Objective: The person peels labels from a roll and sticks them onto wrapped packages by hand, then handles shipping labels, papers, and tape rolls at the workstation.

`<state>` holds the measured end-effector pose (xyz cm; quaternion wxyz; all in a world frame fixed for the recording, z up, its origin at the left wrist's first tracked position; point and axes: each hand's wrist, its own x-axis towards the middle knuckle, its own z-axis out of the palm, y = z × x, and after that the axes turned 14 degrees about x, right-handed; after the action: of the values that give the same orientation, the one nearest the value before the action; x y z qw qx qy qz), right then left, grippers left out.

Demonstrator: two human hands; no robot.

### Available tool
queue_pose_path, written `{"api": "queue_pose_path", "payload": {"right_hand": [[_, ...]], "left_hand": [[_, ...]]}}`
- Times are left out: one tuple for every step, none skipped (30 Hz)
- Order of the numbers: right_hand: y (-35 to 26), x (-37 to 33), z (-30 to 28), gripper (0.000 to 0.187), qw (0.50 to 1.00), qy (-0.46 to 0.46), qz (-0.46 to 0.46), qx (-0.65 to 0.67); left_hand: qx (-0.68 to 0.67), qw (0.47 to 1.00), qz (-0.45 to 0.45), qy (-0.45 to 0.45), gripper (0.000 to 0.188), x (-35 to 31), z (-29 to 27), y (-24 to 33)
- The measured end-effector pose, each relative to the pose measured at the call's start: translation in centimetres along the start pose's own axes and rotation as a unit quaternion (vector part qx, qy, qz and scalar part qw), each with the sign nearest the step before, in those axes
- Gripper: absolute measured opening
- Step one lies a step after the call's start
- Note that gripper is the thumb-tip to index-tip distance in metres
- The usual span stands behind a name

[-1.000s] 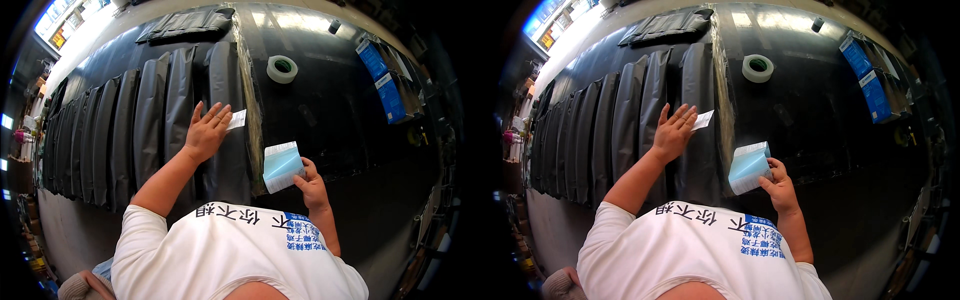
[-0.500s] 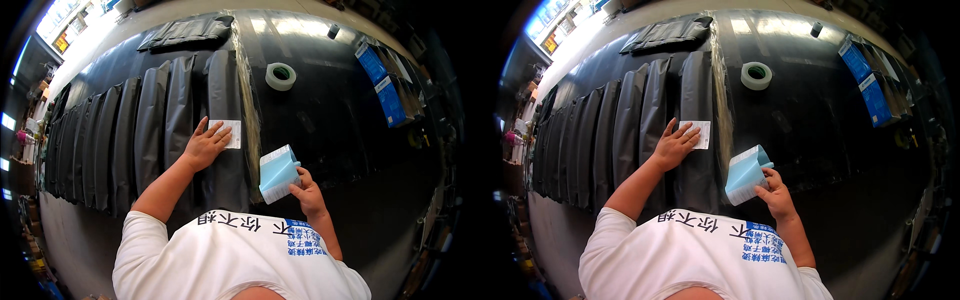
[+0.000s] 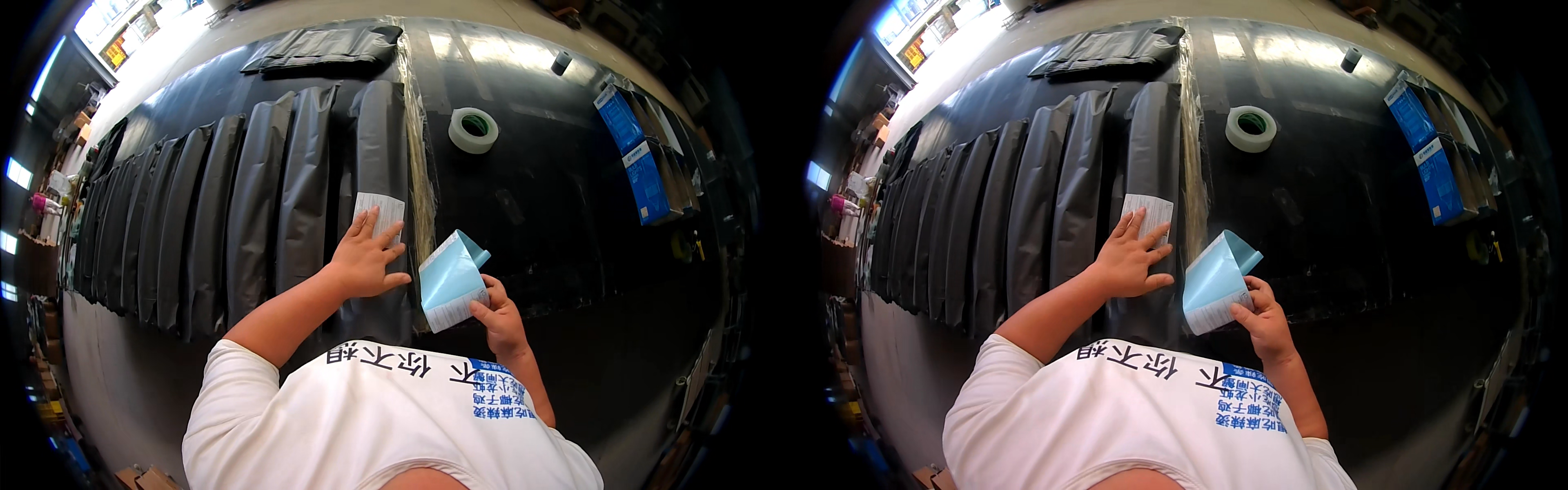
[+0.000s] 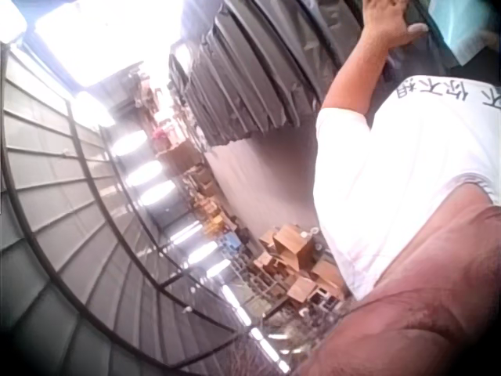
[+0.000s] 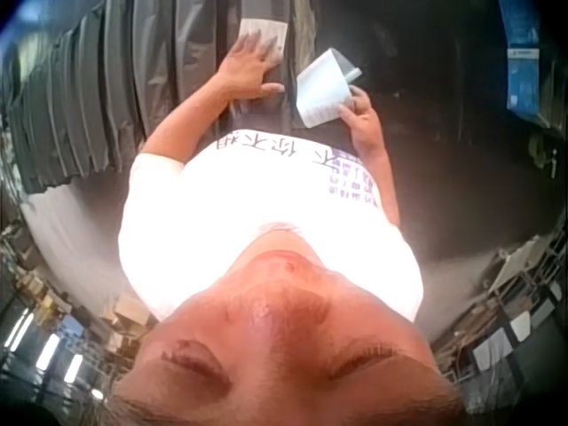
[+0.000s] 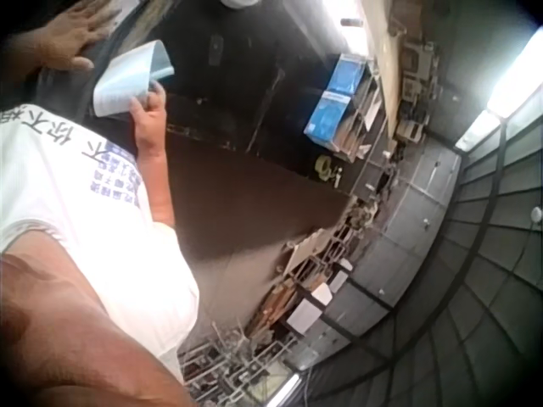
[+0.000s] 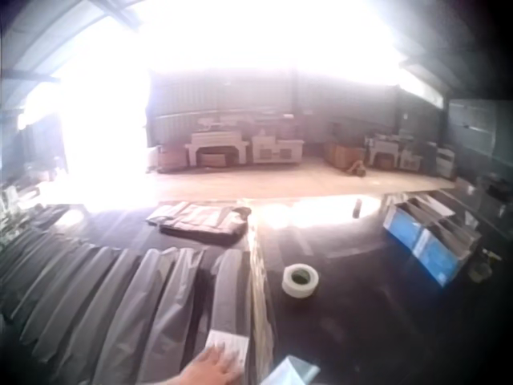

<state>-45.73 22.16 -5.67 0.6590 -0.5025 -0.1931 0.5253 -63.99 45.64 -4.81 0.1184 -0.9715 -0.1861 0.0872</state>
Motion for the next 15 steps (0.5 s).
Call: {"api": "queue_pose_path", "payload": {"right_hand": [[0.3,-0.1,0.1,0.023,1.000,0.008,0.002,0.004],[0.8,0.1,0.1,0.023,1.000,0.006,0.004,0.003],[1.5,0.4,0.2,0.023,0.999,0.024,-0.025,0.035],[1.8,0.9,0.6,0.024,0.996,0.041,-0.054,0.066],[1.9,1.3,1.0,0.024,0.996,0.039,-0.052,0.065],[1.9,1.7,1.0,0.025,0.988,0.070,-0.043,0.132],[1.7,2.0,1.3,0.025,0.975,0.096,-0.033,0.197],[1.0,2.2,1.9,0.028,0.970,0.094,-0.038,0.223],[0.8,2.6,2.2,0.028,0.970,0.093,-0.036,0.221],[0.7,3.1,2.5,0.030,0.957,0.109,-0.037,0.267],[0.7,3.4,2.7,0.032,0.940,0.129,-0.040,0.312],[0.8,3.9,3.3,0.048,0.951,0.130,-0.035,0.279],[0.7,4.0,4.3,0.048,0.950,0.136,-0.037,0.277],[0.5,4.1,5.5,0.049,0.950,0.135,-0.021,0.280],[0.5,3.8,6.9,0.050,0.950,0.133,-0.004,0.282]], "left_hand": [[-0.040,0.996,-0.003,-0.077,0.065,0.3,-0.7,0.5],[-0.042,0.997,-0.039,-0.059,0.059,2.0,0.7,0.1],[-0.042,0.996,-0.042,-0.060,0.059,3.3,2.1,-0.5],[-0.090,0.989,-0.115,-0.015,0.057,4.5,3.5,-1.4],[-0.139,0.972,-0.185,0.031,0.055,5.0,4.2,-1.7],[-0.124,0.972,-0.201,-0.001,0.061,4.6,3.1,-1.0],[-0.127,0.971,-0.204,-0.002,0.061,3.8,2.9,-0.3],[-0.214,0.945,-0.247,-0.010,0.068,2.5,3.0,0.3],[-0.297,0.910,-0.288,-0.016,0.077,0.9,3.0,0.8],[-0.322,0.910,-0.258,-0.030,0.090,-1.1,3.0,1.3],[-0.375,0.895,-0.236,-0.043,0.095,-2.9,2.2,1.9],[-0.372,0.898,-0.234,-0.031,0.090,-4.5,1.3,2.6],[-0.372,0.900,-0.225,-0.019,0.086,-5.6,0.3,2.9],[-0.377,0.901,-0.216,-0.020,0.086,-6.2,-0.9,2.7],[-0.348,0.921,-0.144,0.100,0.074,-7.2,-2.5,2.4]]}}
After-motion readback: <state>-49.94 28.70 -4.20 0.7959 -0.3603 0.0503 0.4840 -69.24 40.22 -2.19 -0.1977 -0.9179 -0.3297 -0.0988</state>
